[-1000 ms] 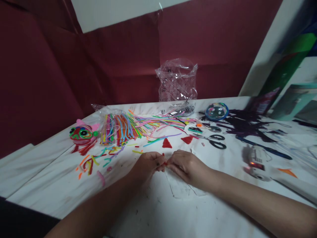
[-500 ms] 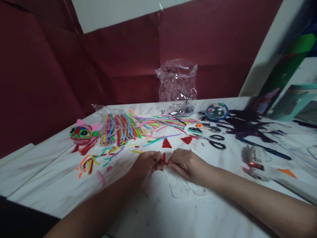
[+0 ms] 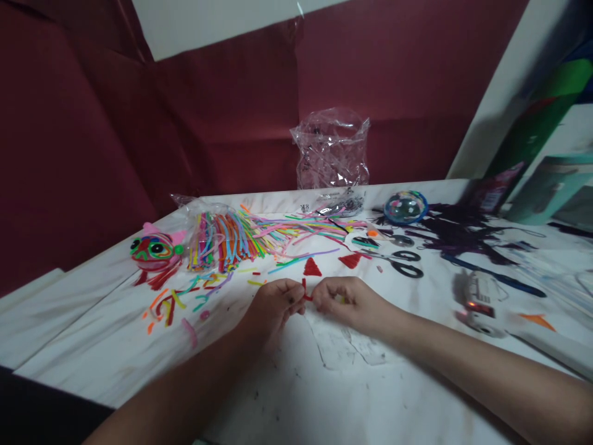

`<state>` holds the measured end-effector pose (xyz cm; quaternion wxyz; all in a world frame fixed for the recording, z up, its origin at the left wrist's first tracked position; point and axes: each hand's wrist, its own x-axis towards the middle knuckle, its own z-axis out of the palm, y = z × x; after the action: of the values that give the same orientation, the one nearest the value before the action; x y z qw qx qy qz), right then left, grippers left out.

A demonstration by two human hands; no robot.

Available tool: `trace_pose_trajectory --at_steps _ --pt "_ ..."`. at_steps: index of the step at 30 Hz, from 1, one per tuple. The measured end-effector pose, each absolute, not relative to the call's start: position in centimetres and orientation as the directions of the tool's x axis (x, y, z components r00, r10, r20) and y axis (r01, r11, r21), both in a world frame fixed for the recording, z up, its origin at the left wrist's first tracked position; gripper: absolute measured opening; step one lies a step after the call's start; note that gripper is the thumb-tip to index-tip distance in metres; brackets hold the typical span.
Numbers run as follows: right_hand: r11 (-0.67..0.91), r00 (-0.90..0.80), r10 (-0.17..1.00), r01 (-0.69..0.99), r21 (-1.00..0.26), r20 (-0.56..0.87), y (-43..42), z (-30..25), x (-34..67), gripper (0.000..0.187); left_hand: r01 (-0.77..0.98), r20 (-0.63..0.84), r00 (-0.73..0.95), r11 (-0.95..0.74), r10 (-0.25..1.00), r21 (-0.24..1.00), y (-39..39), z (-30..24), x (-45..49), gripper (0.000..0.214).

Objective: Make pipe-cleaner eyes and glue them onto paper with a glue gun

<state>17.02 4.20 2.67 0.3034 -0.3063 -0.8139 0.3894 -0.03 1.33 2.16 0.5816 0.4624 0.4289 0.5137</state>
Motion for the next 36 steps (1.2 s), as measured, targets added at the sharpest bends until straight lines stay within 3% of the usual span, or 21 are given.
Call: trace_pose_trajectory --at_steps 4,10,17,21,24,29,36 --pt "0.589 -0.645 0.697 0.268 -0.762 0.312 3.8 2.4 16.9 0.023 -0.202 -0.054 0.113 0.076 0.992 0.976 1.2 2.5 0.1 0.026" --pt "0.724 -0.701 0.555 0.140 -0.676 0.449 3.8 2.8 17.3 0.017 -0.223 -0.073 0.160 0.108 0.984 0.969 1.1 2.7 0.1 0.026" --pt "0.588 -0.616 0.713 0.265 -0.764 0.335 4.3 2.4 17.1 0.024 -0.243 -0.028 0.107 0.053 0.994 0.968 1.1 2.5 0.1 0.034" --pt "0.565 -0.569 0.755 0.313 -0.763 0.326 4.2 2.1 17.0 0.026 -0.148 -0.014 0.071 0.025 0.997 0.989 1.1 2.3 0.2 0.020" --pt "0.512 -0.582 0.760 0.261 -0.818 0.290 4.2 2.3 17.0 0.021 -0.044 -0.008 0.029 0.009 1.000 0.999 1.1 2.3 0.1 0.013" --pt "0.378 -0.478 0.834 0.129 -0.917 0.277 4.7 2.5 17.0 0.017 -0.020 -0.025 0.072 0.027 0.997 0.999 1.3 2.5 -0.3 0.014" --pt "0.553 -0.538 0.748 0.183 -0.813 0.388 4.6 2.0 16.8 0.015 0.004 -0.046 0.176 0.046 0.983 0.999 1.3 2.0 -0.5 0.015"
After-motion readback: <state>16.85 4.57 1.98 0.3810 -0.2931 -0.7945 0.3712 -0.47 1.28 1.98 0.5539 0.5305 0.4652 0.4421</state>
